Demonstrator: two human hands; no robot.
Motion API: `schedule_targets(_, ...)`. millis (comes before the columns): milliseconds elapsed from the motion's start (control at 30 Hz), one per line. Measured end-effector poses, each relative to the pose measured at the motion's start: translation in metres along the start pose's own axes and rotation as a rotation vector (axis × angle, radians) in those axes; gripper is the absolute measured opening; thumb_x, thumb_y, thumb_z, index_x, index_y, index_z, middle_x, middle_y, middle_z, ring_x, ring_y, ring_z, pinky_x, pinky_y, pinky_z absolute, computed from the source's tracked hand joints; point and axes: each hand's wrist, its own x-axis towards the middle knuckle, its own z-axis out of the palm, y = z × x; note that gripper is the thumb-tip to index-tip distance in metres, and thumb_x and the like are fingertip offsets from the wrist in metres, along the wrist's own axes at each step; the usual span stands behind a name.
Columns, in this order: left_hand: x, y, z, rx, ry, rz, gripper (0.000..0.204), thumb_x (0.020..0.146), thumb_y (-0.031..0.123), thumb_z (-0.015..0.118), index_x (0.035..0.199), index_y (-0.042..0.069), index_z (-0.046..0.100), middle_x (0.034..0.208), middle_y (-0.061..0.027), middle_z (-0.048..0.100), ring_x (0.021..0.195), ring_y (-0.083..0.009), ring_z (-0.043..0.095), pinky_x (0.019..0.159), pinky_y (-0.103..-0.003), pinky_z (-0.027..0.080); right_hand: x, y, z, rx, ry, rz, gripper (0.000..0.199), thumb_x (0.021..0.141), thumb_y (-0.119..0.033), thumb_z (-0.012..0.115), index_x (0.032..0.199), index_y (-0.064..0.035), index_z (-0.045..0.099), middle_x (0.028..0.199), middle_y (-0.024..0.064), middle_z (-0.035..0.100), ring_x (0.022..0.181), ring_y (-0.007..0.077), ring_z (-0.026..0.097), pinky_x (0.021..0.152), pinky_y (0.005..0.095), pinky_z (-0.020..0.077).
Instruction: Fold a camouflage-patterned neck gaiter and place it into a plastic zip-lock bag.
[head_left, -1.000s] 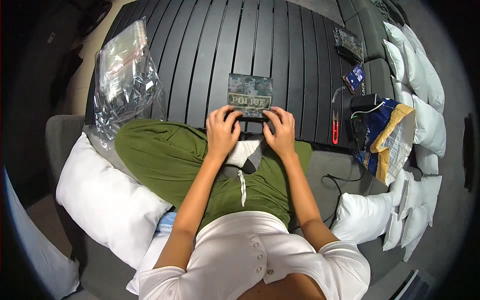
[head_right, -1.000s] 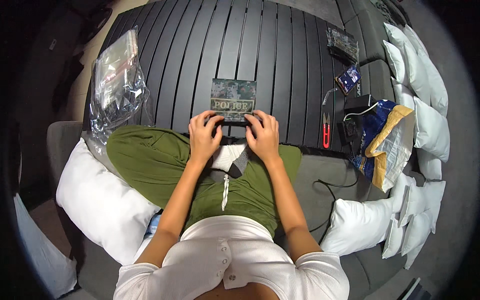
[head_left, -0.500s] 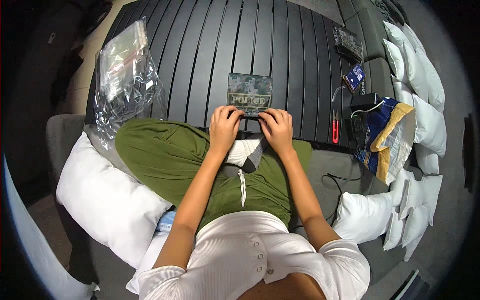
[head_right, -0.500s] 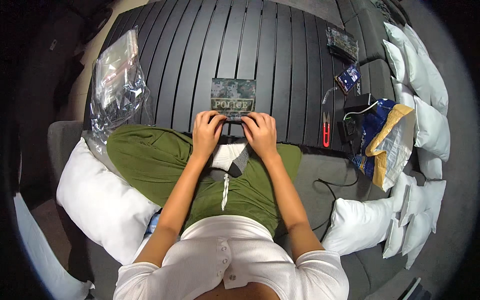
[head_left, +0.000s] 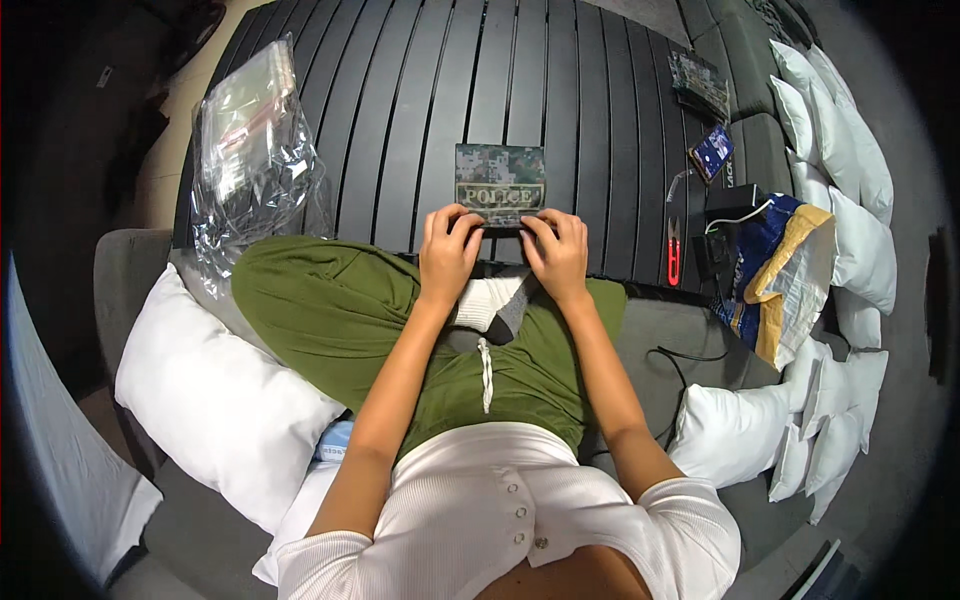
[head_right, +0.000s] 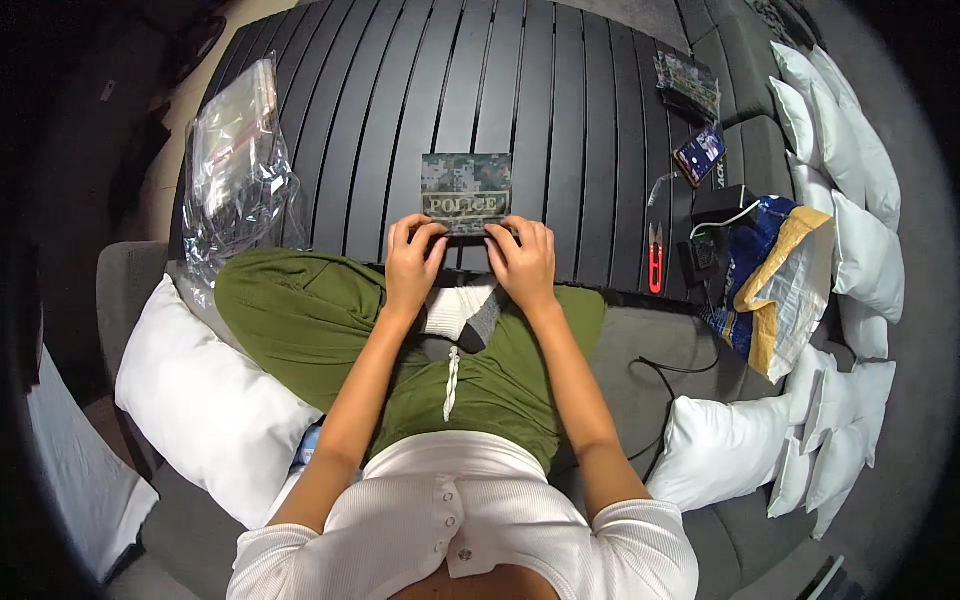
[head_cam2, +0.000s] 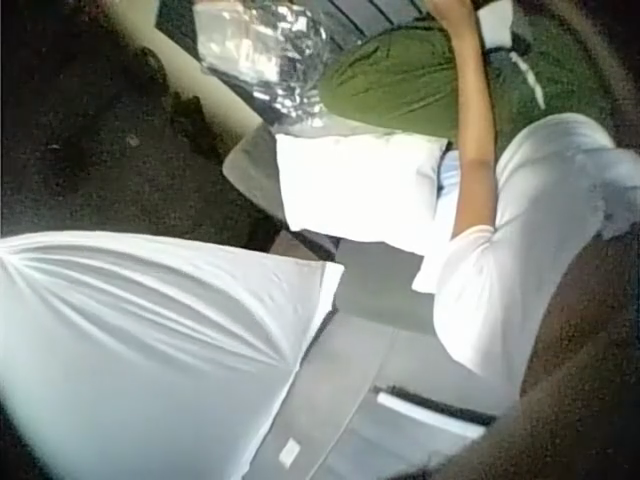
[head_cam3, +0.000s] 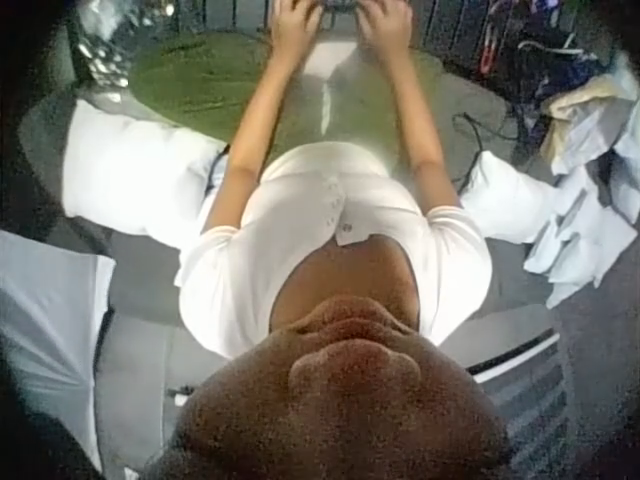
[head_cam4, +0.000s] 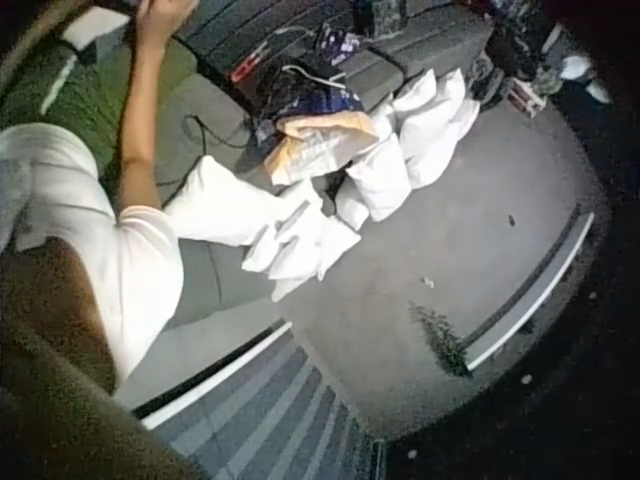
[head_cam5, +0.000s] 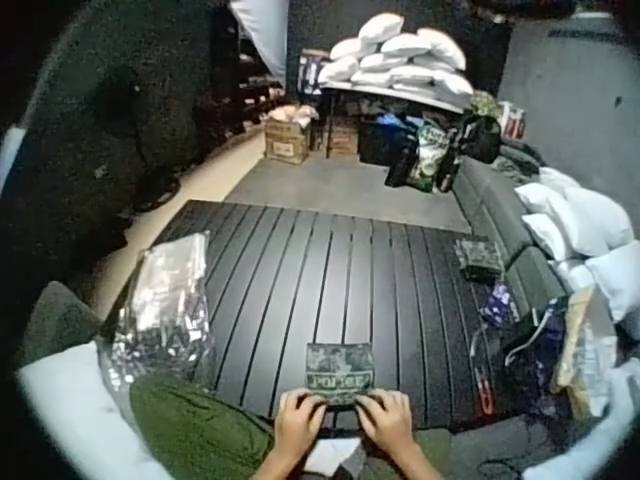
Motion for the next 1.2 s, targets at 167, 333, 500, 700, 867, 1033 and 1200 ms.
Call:
schedule_targets(167,-0.001,-0.003,0.0,-0.199,0.046,-0.079,0.013,0.076,0.001,0.063,0.09,0.001,0.061,0.099,-0.012,0.053,0.09,-0.028,0.054,0.079,-0.035,0.044,0.011,-0.012,0.001,0.043,-0.018,-0.009,0.025,0.069,-0.011,0.07,0.092,-0.0098,0.063,0.095,0.0046,0.056,0.086,0.024,0.052,0.075,0.0352,0.0389)
schedule_targets(333,-0.005,-0.005,0.0,-0.139,0.031,-0.045,0.014,0.075,-0.002,0.06,0.089,0.001,0.06,0.094,-0.0105,0.056,0.09,-0.0276,0.054,0.077,-0.035,0.044,0.01,-0.01,0.014,0.037,-0.007,-0.084,0.021,0.068,-0.009,0.067,0.089,-0.0087,0.062,0.091,0.0033,0.057,0.087,0.0225,0.052,0.076,0.0359,0.0399)
schedule_targets(500,-0.01,-0.01,-0.001,-0.145,0.07,-0.045,0.014,0.075,-0.003,0.06,0.088,0.0,0.059,0.088,-0.0103,0.058,0.088,-0.0279,0.056,0.077,-0.035,0.045,0.008,-0.01,0.013,0.086,-0.031,-0.079,0.023,0.067,-0.004,0.064,0.09,-0.0067,0.062,0.092,0.0047,0.057,0.089,0.0238,0.052,0.077,0.0362,0.0406)
schedule_targets(700,-0.012,-0.011,0.003,-0.181,0.134,-0.091,0.014,0.075,-0.004,0.06,0.088,0.0,0.06,0.088,-0.0118,0.058,0.09,-0.0285,0.057,0.077,-0.036,0.046,0.003,-0.009,0.012,0.146,-0.097,-0.042,0.028,0.068,-0.001,0.062,0.096,-0.0064,0.06,0.096,0.0068,0.056,0.09,0.0264,0.052,0.079,0.037,0.0407)
schedule_targets(867,-0.015,-0.007,0.004,0.019,0.102,-0.057,0.018,0.071,-0.003,0.058,0.087,0.004,0.063,0.088,-0.0087,0.055,0.089,-0.0257,0.051,0.08,-0.036,0.041,-0.003,0.0,0.01,0.121,-0.051,0.001,0.02,0.07,-0.008,0.066,0.089,-0.0066,0.061,0.093,0.0059,0.056,0.089,0.0256,0.052,0.078,0.0367,0.0391)
schedule_targets(1033,-0.015,-0.007,-0.01,0.066,0.067,-0.136,0.019,0.071,0.0,0.055,0.088,0.005,0.063,0.095,-0.0085,0.055,0.095,-0.0272,0.05,0.081,-0.039,0.04,0.002,-0.002,-0.003,0.138,-0.066,0.003,0.02,0.072,-0.02,0.068,0.087,-0.0075,0.062,0.092,0.0061,0.056,0.087,0.0249,0.05,0.077,0.0356,0.0362)
schedule_targets(1200,-0.003,0.009,-0.004,0.023,-0.03,-0.038,0.027,0.076,0.003,0.054,0.102,0.006,0.06,0.113,-0.011,0.054,0.111,-0.031,0.047,0.093,-0.04,0.036,0.015,-0.017,0.002,0.117,-0.042,0.102,0.03,0.083,-0.018,0.056,0.112,-0.0089,0.057,0.119,0.0111,0.051,0.114,0.0294,0.044,0.095,0.0406,0.0305)
